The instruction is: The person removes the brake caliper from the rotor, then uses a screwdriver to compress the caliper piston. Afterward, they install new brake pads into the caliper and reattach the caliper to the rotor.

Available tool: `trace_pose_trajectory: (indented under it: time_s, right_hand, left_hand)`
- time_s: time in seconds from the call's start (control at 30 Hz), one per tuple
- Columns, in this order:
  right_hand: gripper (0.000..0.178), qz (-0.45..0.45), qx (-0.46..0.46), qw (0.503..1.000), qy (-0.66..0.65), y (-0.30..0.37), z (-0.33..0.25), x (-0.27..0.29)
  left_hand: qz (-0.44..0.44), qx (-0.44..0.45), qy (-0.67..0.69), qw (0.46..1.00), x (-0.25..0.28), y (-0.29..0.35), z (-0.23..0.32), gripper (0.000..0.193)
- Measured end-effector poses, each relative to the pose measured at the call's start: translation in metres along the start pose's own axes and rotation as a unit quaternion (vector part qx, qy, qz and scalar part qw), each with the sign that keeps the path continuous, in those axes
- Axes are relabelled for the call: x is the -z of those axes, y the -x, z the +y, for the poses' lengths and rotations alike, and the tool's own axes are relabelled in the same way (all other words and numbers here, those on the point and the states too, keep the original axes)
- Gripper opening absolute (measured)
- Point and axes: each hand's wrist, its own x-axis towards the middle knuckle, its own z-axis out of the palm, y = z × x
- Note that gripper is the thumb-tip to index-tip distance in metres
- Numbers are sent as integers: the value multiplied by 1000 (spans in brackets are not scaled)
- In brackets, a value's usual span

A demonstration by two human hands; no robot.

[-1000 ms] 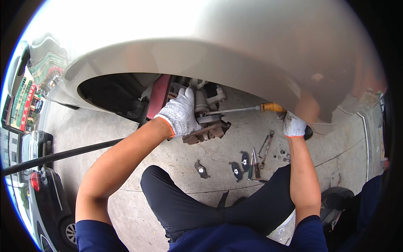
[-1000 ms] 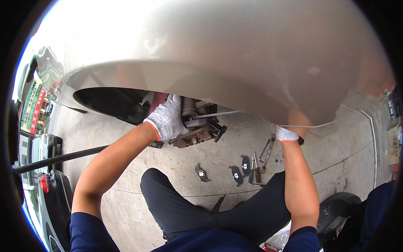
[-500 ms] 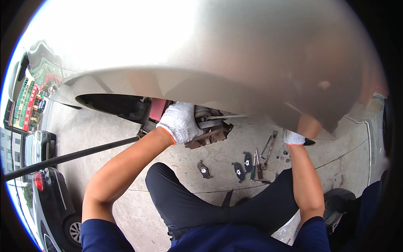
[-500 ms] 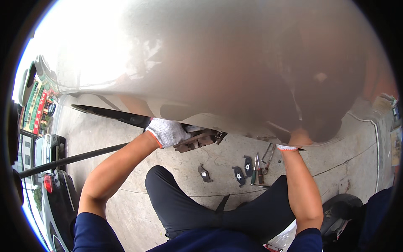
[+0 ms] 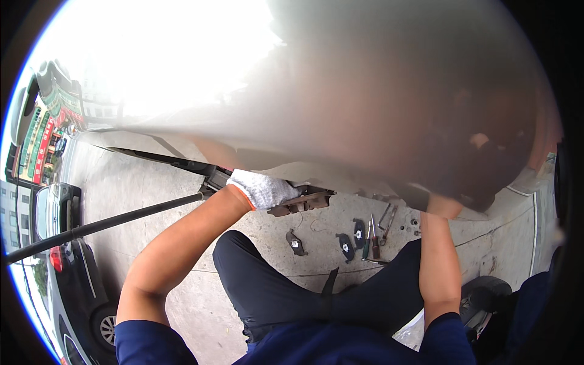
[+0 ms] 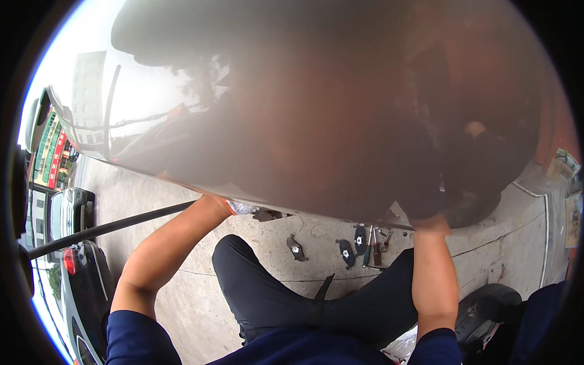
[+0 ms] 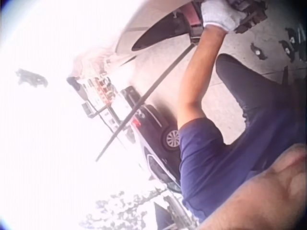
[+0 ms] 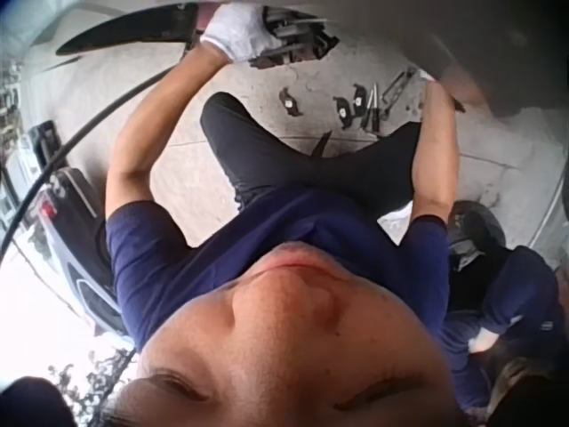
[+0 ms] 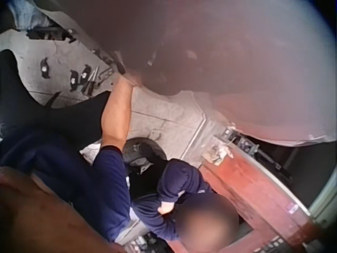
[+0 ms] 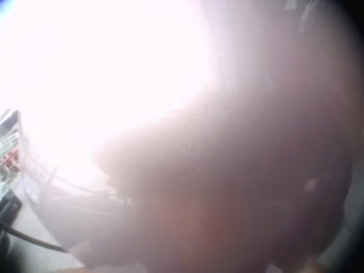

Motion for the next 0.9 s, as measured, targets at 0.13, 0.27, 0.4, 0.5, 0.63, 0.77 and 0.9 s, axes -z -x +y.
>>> trace_pose_trajectory:
  time_s: [0.13,0.27,0.4,0.5,0.63,0.77,0.9]
  right_hand:
    - [25,26,-15,1000,-1,-12,6,5]
    - [23,121,-75,989,-25,-23,57,11]
    - [21,248,-166,954,-24,20,119,28]
    - [33,333,-214,914,83,78,197,18]
    - [50,229,-280,844,396,150,285,49]
    - [60,198,-266,734,593,159,307,121]
    - [67,108,-155,683,706,119,214,3]
  left_hand:
    - [67,-58,-227,970,12,-3,7,70]
    - [77,-8,-264,962,22,0,27,109]
    - [56,41,-263,962,32,3,53,116]
    - [61,63,-273,958,32,7,62,118]
    - [54,79,-282,955,36,14,69,117]
    - [38,71,-282,956,36,4,84,115]
    - [41,81,-279,956,39,15,69,115]
